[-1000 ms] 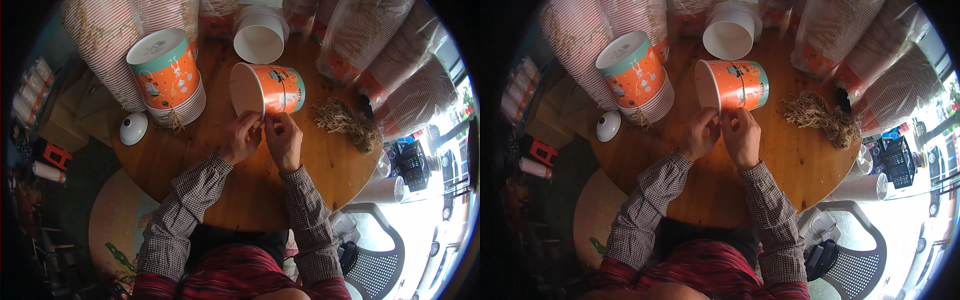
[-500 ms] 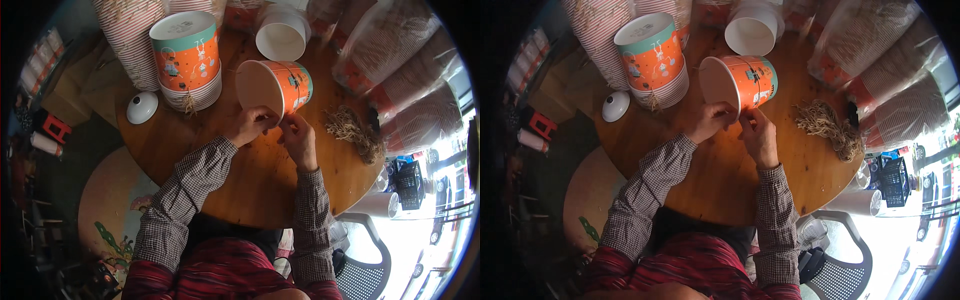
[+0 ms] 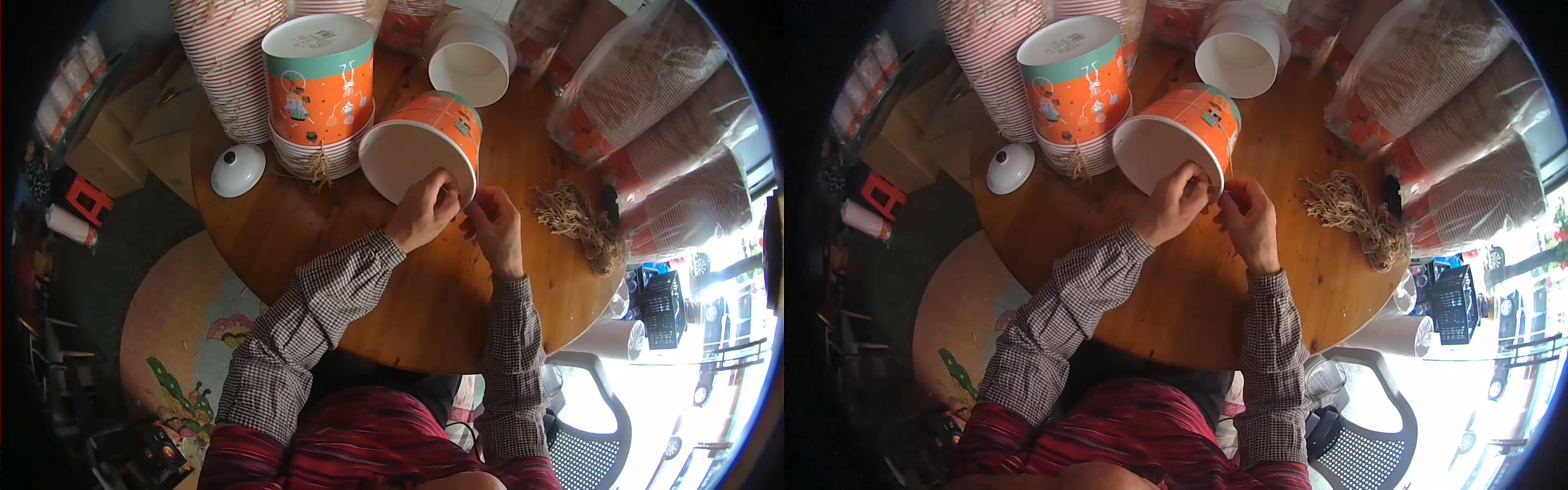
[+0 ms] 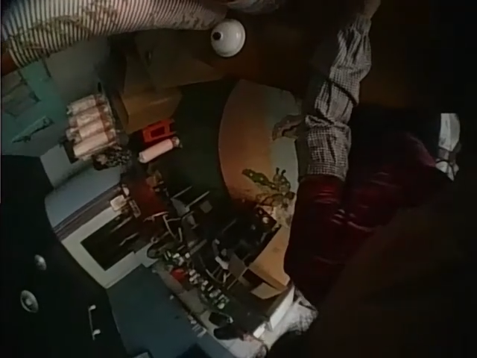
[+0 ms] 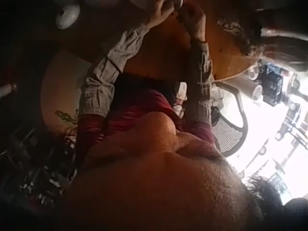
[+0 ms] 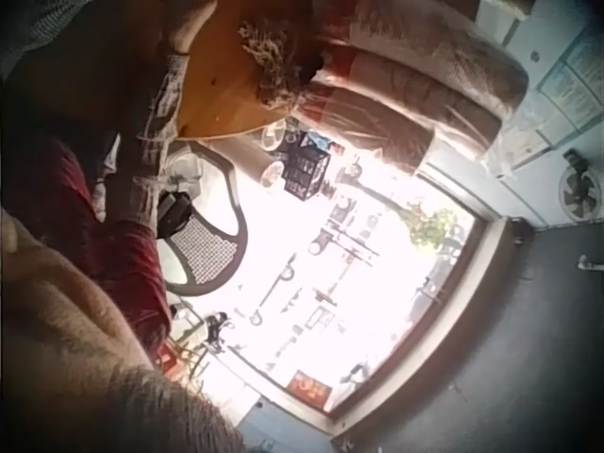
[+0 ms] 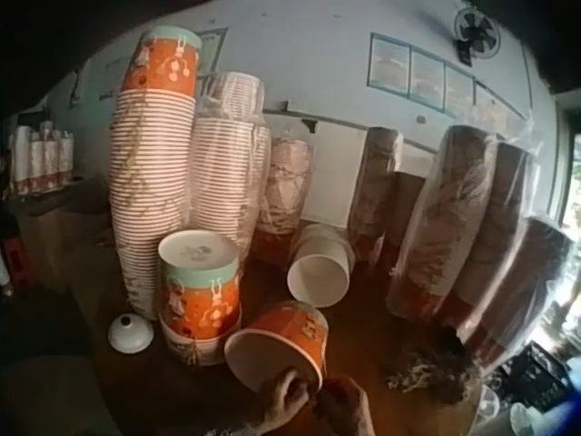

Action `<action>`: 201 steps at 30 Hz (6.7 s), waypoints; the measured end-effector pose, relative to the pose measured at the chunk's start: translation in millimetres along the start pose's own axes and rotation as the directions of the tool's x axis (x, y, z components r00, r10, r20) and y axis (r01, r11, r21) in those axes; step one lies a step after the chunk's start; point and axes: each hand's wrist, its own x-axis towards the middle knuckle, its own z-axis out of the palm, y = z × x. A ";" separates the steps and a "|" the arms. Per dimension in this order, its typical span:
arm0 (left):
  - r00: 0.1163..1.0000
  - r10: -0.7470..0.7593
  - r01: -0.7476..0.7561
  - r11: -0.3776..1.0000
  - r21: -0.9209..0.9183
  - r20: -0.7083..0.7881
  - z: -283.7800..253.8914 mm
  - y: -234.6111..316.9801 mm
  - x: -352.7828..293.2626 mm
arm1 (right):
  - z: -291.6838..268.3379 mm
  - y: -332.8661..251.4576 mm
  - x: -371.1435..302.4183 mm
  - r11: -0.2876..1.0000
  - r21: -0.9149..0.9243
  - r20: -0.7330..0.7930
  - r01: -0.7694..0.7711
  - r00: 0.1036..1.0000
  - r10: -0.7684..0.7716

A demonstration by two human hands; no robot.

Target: Threading string handles through pre-punched holes in decorative paper buckets.

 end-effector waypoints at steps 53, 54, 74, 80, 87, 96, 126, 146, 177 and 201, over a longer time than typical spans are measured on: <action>0.926 0.177 -0.326 0.821 0.469 0.334 -1.8 11.0 -9.4 | 16.1 -17.8 -19.3 0.950 0.112 -0.212 0.293 0.941 -0.265; 0.900 0.166 -0.341 0.843 0.416 0.402 -0.8 6.7 -12.0 | 22.1 -23.5 -23.6 0.929 0.075 -0.125 0.363 0.928 -0.352; 0.946 -0.144 0.100 0.982 0.161 0.291 -7.2 9.9 -8.3 | 2.3 0.1 -5.8 0.830 -0.472 -0.091 0.297 0.920 -0.381; 0.951 -0.250 0.258 0.966 -0.020 0.182 -14.9 7.1 1.5 | -11.0 9.4 -7.0 0.889 -0.440 -0.115 0.124 0.974 -0.193; 0.930 -0.255 0.323 0.911 -0.256 0.265 -11.1 8.8 1.3 | 5.4 30.5 -0.9 0.818 -0.511 -0.006 0.262 0.951 -0.308; 0.924 -0.249 0.357 0.835 -0.419 0.292 -9.2 5.3 2.7 | -0.1 22.6 2.5 0.992 -0.108 -0.058 0.066 0.996 -0.072; 0.961 -0.211 0.236 0.963 -0.133 0.181 -2.3 -13.8 -3.9 | -26.6 13.3 -20.0 0.581 -0.809 -0.012 0.088 0.986 -0.166; 0.959 -0.211 0.206 0.978 0.044 0.191 -1.6 -4.4 -7.8 | -39.6 12.6 -39.8 0.491 -0.855 -0.153 -0.170 0.985 0.075; 0.994 -0.068 0.062 0.996 0.060 0.086 7.5 -5.6 -14.3 | 1.6 7.3 -21.8 0.998 0.054 -0.025 -0.029 0.999 0.030; 0.866 -0.344 0.455 0.843 -0.287 0.362 1.9 12.2 -7.6 | 5.4 5.3 -23.7 0.981 0.160 -0.254 0.111 0.965 -0.067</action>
